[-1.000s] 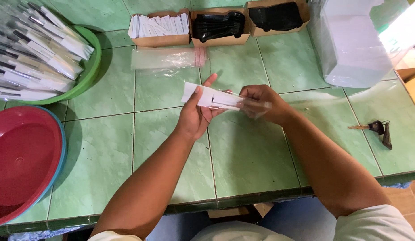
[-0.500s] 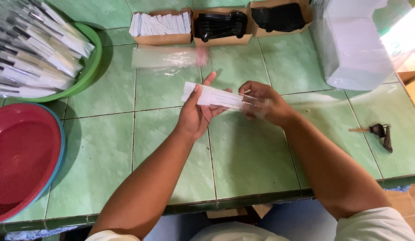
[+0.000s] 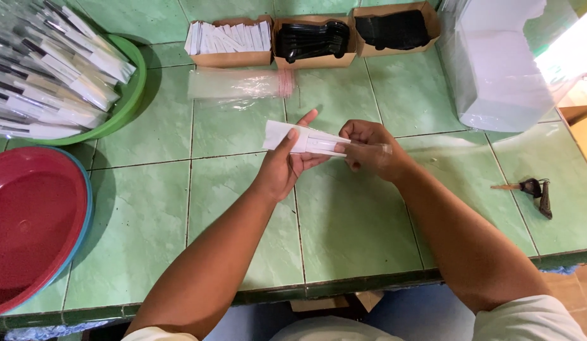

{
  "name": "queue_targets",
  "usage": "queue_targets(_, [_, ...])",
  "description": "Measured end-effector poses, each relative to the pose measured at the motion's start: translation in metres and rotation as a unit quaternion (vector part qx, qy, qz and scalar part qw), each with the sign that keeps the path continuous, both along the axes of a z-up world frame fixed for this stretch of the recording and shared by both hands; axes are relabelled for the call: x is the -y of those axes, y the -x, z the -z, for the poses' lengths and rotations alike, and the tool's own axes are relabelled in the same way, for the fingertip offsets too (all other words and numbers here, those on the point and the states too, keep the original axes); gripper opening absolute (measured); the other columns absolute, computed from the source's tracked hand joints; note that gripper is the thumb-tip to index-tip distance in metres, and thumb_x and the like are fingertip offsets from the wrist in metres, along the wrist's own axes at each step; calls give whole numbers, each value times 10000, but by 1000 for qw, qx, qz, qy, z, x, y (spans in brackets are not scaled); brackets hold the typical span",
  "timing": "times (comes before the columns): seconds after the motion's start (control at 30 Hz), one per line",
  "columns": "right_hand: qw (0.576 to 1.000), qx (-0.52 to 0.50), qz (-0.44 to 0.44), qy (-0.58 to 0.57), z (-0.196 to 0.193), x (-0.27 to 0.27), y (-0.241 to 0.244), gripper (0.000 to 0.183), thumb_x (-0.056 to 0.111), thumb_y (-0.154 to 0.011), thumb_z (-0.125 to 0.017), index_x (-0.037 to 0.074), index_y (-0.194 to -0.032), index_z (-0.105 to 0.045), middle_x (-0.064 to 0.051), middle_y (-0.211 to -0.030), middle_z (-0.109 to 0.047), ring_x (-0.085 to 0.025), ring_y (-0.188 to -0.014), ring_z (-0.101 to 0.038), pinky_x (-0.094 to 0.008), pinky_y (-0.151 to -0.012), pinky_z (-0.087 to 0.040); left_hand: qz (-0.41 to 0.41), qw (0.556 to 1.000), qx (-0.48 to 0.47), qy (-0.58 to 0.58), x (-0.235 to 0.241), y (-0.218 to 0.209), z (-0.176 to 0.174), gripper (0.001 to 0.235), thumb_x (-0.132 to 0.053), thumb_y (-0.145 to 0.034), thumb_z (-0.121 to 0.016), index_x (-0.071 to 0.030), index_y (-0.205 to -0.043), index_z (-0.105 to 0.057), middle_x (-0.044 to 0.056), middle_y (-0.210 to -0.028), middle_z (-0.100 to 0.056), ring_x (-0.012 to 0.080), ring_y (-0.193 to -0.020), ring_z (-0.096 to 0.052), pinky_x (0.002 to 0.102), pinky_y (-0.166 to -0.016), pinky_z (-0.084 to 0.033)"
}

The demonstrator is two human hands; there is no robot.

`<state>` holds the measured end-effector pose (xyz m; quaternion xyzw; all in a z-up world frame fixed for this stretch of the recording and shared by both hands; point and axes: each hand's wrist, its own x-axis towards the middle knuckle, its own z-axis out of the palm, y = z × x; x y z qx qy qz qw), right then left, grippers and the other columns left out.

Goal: The person folds a white napkin, places a black plastic spoon and fork inside, and wraps the bundle in a clear plastic sleeve. The completed set is placed into a green basket. The person then repeats the process with a second napkin.

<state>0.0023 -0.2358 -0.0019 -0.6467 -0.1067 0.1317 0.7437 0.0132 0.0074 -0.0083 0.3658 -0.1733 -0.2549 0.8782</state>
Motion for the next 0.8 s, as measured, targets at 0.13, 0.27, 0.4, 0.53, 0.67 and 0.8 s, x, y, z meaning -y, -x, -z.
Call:
queue_targets(0.13, [1000, -3, 14, -1, -11, -7, 4, 143, 7, -925, -724, -18, -1005, -608, -173, -776, -617, -237, -617, -614, -379, -524, -551, -3, 1000, 10, -4, 1, -2, 0, 738, -521, -1015, -558, -188, -1633, -333, 268, -1321, -671, 342, -1180, -702, 528, -1096, -527])
queue_targets(0.27, [993, -16, 61, -95, -21, -5, 11, 177, 39, -926, -710, -21, -1045, -593, -157, -783, -609, -255, -638, -656, -381, -527, -572, -140, 988, -52, -36, -6, -6, -8, 847, -381, -950, -703, -170, -1642, -264, 200, -1400, -548, 317, -1162, -669, 507, -1002, -596])
queue_targets(0.4, [994, -9, 76, -78, -11, 7, 1, 212, 118, -968, -693, -33, -1072, -587, -189, -826, -592, -274, -651, -647, -387, -546, -576, -300, 907, 81, -284, -26, -18, -13, 1175, -367, -807, -902, -161, -1678, -142, 111, -1482, -475, 202, -1244, -445, 396, -1073, -426])
queue_targets(0.53, [996, -19, 64, -65, 2, 13, -2, 226, 119, -953, -727, -32, -1056, -595, -185, -869, -594, -282, -694, -671, -380, -549, -592, -298, 728, 414, -458, -38, -21, -33, 821, -391, -736, -907, -141, -1450, -588, 138, -1358, -635, 382, -1361, -509, 508, -1208, -335])
queue_targets(0.67, [997, 16, -26, -76, -2, 13, -1, 437, 282, -953, -672, -56, -1204, -557, -263, -929, -663, -347, -732, -724, -409, -587, -600, -60, 726, 348, -591, -43, -9, -64, 406, -296, -794, -805, -247, -1191, -741, 9, -1125, -767, 267, -1108, -724, 411, -982, -545])
queue_targets(0.8, [993, 9, -89, -74, -24, 10, 0, 600, 519, -1038, -475, 60, -1425, -456, -196, -1114, -728, -280, -896, -769, -346, -707, -613, -72, 755, 328, -564, -81, -38, -64, 397, -260, -703, -887, -182, -1077, -778, 29, -969, -783, 234, -937, -759, 395, -862, -580])
